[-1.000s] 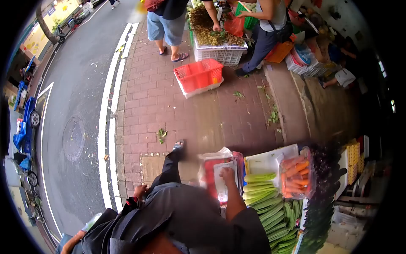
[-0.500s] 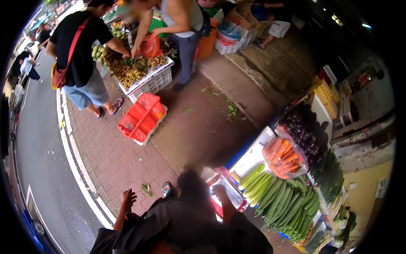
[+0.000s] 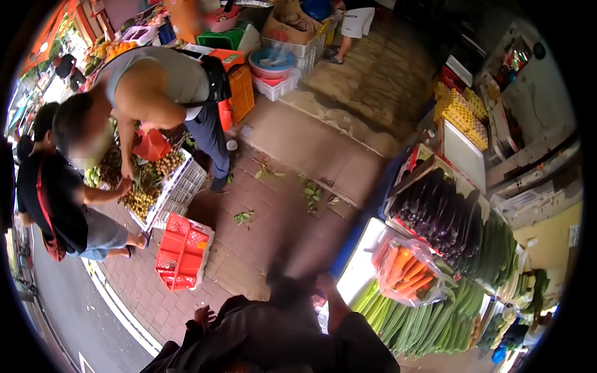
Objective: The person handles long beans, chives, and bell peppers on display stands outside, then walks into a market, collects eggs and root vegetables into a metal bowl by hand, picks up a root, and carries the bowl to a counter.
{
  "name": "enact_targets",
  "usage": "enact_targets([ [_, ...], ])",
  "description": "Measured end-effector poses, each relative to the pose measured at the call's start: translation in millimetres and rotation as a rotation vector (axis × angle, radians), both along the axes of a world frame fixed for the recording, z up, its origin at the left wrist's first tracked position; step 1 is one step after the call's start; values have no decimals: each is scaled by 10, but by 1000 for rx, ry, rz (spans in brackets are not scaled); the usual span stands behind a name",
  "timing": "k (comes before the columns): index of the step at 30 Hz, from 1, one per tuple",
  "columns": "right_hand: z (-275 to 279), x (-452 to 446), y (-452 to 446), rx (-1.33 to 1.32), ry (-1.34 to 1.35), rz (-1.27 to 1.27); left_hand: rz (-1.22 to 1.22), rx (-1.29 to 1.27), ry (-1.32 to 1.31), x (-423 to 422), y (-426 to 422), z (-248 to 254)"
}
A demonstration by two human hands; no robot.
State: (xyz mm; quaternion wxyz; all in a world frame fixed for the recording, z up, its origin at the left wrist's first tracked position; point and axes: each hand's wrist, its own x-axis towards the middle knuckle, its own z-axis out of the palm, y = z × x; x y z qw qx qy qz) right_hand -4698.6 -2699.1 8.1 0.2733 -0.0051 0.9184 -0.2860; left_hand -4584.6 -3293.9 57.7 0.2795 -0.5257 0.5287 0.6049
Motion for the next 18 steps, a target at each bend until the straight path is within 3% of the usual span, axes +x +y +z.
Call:
enact_targets([
  [1,191,-358,5,-267,-50,-388,-21,-13,31,-492,231,236],
  [3,-52,-785,287,-563,181,-613,-158,-37,177,-1398,644,508],
  [4,-44,-1012,355,-708,206,-725,-98,-32,165,-1829,753,276],
  [6,216,-1573,413,-1034,144,-935,-128,82,272,-2632,924,84],
  [8,490,-2041,496,-1230,-20,-1133,-288,-14,252,-3601,1569,466],
  [11,561,-2704,756,-1093,-260,-1176,-432,-34,204,-4537,2070,408],
  [13,151,-3307,1021,-760,86,-900,-533,-32,100,-4988,2266,127],
  [14,130,-3659,1214,-684,192,-803,-537,51,38,-5085,2020,-761],
  [15,101,-4009,1408,-601,302,-713,-562,68,134,-5077,1834,-1285],
  [16,206,-4426,1634,-623,367,-673,-585,85,232,-5246,1937,-1315],
  [17,376,-4849,1884,-389,574,-460,-603,103,329,-5524,2185,-1046],
  [18,558,-5276,2133,-124,802,-294,-666,39,127,-5902,2220,-1005],
])
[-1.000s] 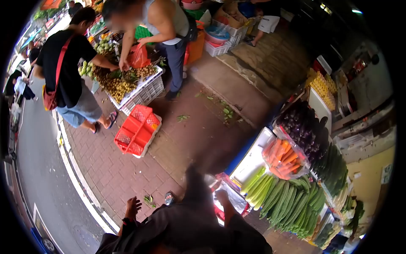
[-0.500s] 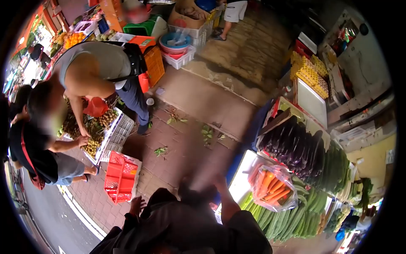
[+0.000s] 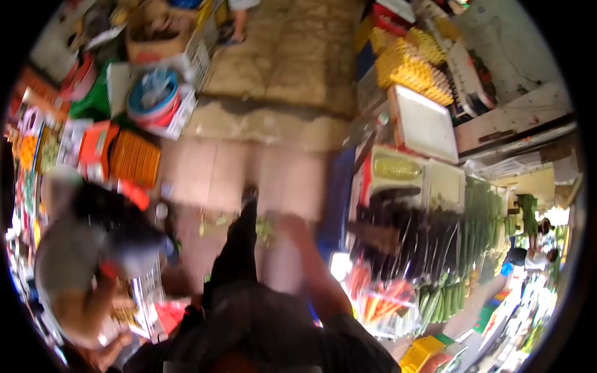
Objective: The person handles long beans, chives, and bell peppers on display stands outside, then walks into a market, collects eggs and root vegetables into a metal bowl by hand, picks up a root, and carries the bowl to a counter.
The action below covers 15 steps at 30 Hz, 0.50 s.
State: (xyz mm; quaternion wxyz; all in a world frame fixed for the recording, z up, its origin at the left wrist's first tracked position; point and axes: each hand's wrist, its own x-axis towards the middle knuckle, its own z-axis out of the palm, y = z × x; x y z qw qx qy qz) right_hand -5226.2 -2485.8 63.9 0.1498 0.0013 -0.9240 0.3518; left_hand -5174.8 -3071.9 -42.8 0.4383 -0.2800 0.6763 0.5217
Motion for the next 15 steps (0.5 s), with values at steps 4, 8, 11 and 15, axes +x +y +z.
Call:
enact_targets([
  [4,1130,-1374,784,-1251,-230,-424,80,-91,-247,-1871,1070,1050],
  [8,1448,-1723,1463,-1133,-287,-547,4,116,-143,-4286,2292,1573],
  [11,1797,-1809,1783,-1194,-389,-697,-45,-11,216,-5819,3586,2203],
  [15,1417,-1778,2281,-725,-344,-634,-88,118,428,-6834,5086,3095],
])
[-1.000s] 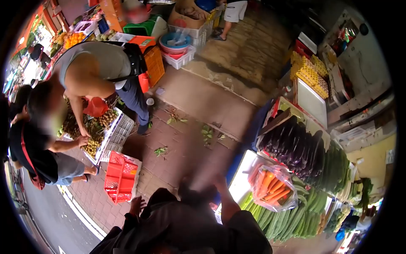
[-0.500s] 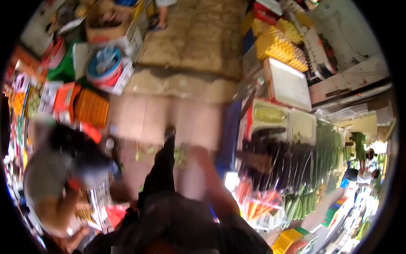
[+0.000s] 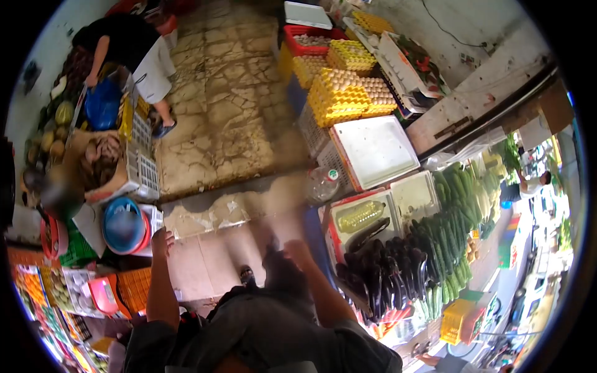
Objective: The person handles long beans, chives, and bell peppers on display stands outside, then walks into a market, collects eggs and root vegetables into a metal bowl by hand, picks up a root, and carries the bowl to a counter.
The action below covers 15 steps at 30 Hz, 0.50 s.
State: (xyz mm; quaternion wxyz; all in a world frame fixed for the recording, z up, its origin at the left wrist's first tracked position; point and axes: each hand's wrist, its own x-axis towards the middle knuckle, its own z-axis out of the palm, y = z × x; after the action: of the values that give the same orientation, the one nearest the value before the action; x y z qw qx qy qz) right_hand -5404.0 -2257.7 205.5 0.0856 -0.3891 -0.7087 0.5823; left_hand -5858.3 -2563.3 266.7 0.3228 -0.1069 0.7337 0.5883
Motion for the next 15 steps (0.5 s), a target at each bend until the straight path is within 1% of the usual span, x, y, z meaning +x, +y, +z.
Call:
enact_targets([
  [1,-26,-43,165,-52,-63,-31,-36,26,-8,-124,276,15],
  [4,-1001,-35,904,173,-71,132,-109,38,-80,-268,1141,17],
  [5,-1086,-118,1129,195,-121,153,-155,27,-97,-275,1313,-102],
  [6,-847,-273,1353,-20,-59,66,-201,15,-114,-272,1435,-275],
  [7,-607,-427,1575,-226,1,-40,-238,-5,-137,-271,1392,-592],
  [8,-493,-665,2024,166,-101,126,-269,-8,-147,-333,1446,-835],
  [10,-268,-941,2526,914,-318,441,-180,-275,-318,-180,1632,-675],
  [12,179,-1343,3127,314,-212,42,-111,-385,-445,-43,1762,-481],
  [14,167,-1528,3746,862,-320,368,-27,-365,-455,-8,1928,-323],
  [15,84,-1620,3928,563,-206,201,13,-351,-461,28,1989,-294],
])
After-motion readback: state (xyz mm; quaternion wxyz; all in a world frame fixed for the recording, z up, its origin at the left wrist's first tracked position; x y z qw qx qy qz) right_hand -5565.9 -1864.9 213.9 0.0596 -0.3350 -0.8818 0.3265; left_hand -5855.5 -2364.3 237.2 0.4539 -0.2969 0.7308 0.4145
